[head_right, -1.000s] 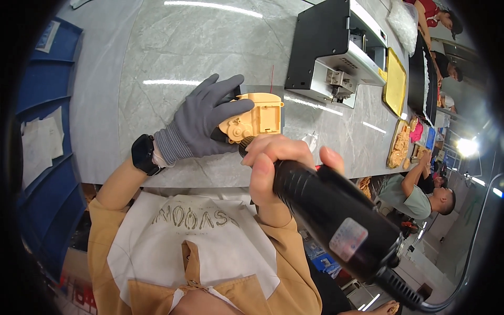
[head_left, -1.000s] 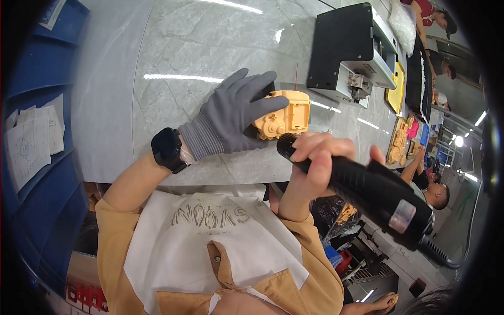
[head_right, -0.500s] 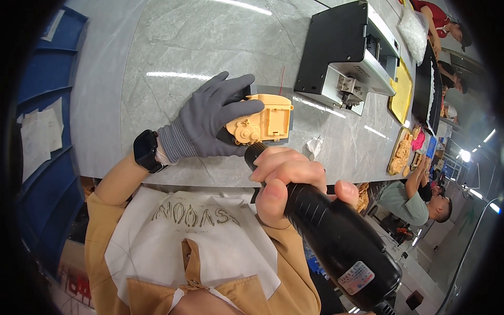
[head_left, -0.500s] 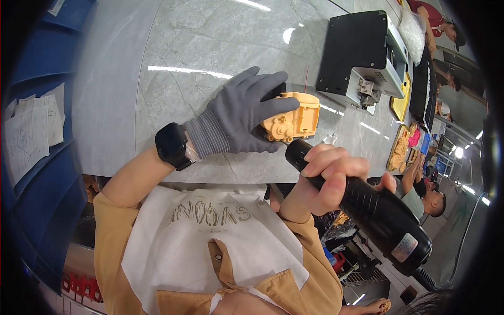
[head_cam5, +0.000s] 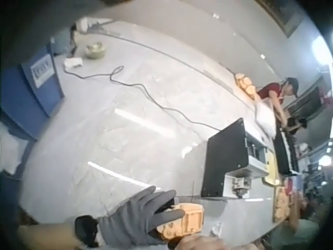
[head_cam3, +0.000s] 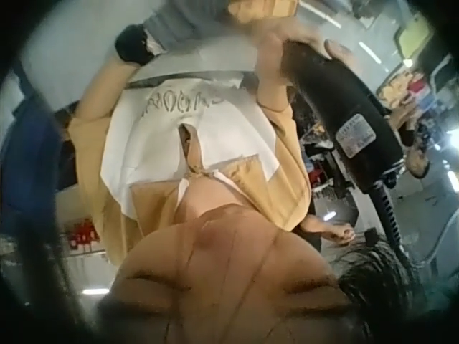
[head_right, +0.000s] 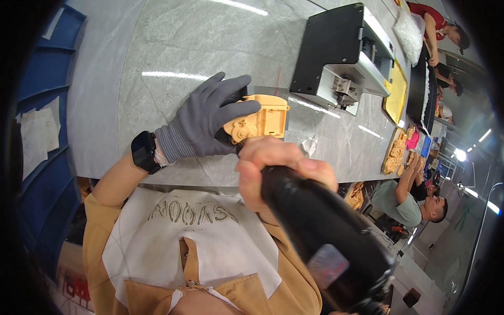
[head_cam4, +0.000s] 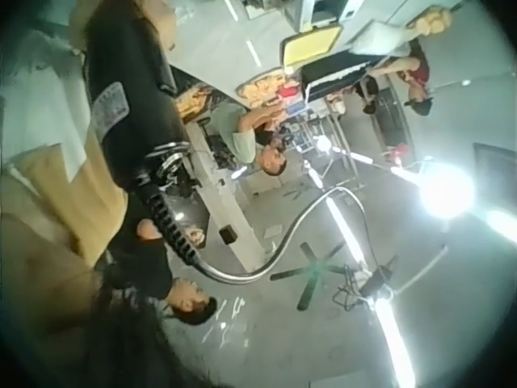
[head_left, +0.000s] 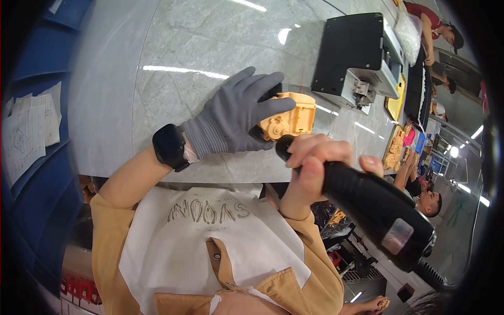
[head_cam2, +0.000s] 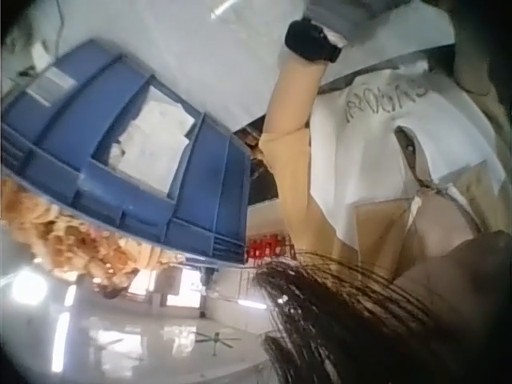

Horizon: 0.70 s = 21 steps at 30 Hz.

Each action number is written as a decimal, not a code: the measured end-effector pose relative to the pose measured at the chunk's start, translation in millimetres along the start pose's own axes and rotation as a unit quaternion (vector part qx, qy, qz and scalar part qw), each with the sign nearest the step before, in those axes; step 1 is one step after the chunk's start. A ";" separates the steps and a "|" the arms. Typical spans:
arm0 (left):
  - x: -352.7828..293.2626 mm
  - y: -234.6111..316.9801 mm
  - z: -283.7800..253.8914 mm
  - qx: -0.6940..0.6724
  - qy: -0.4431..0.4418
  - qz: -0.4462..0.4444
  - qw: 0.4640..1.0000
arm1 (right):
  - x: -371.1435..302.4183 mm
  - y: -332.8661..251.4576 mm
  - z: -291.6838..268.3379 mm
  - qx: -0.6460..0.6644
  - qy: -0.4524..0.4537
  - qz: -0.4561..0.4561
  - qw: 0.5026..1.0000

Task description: The person drives screws into plastic casings using an electric screwdriver, places the assembled casing into a blue bin, and retrieves another casing to continue fastening screws.

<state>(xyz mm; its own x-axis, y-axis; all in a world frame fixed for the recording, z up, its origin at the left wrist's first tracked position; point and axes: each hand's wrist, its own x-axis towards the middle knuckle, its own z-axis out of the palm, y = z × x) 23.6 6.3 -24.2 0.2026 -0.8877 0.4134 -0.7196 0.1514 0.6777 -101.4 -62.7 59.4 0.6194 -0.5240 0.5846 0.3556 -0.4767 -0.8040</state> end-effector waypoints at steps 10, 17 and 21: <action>-2.0 5.9 0.9 0.028 -0.033 -0.030 0.999 | 40.3 -26.4 -72.2 0.072 0.228 -0.108 0.965; 3.3 4.3 -2.2 0.011 -0.036 -0.019 0.999 | 102.2 55.2 -121.3 -0.166 0.301 -0.102 0.934; 2.2 2.4 -3.8 0.017 -0.041 -0.013 0.999 | 96.1 53.5 -104.2 -0.171 0.284 -0.057 0.942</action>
<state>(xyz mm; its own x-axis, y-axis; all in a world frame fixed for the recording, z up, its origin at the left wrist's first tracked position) 24.8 6.4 -19.3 0.1671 -0.9243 0.3431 -0.7368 0.1142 0.6664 -95.8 -212.1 83.9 0.0818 -0.7025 0.7069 0.0908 -0.7011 -0.7072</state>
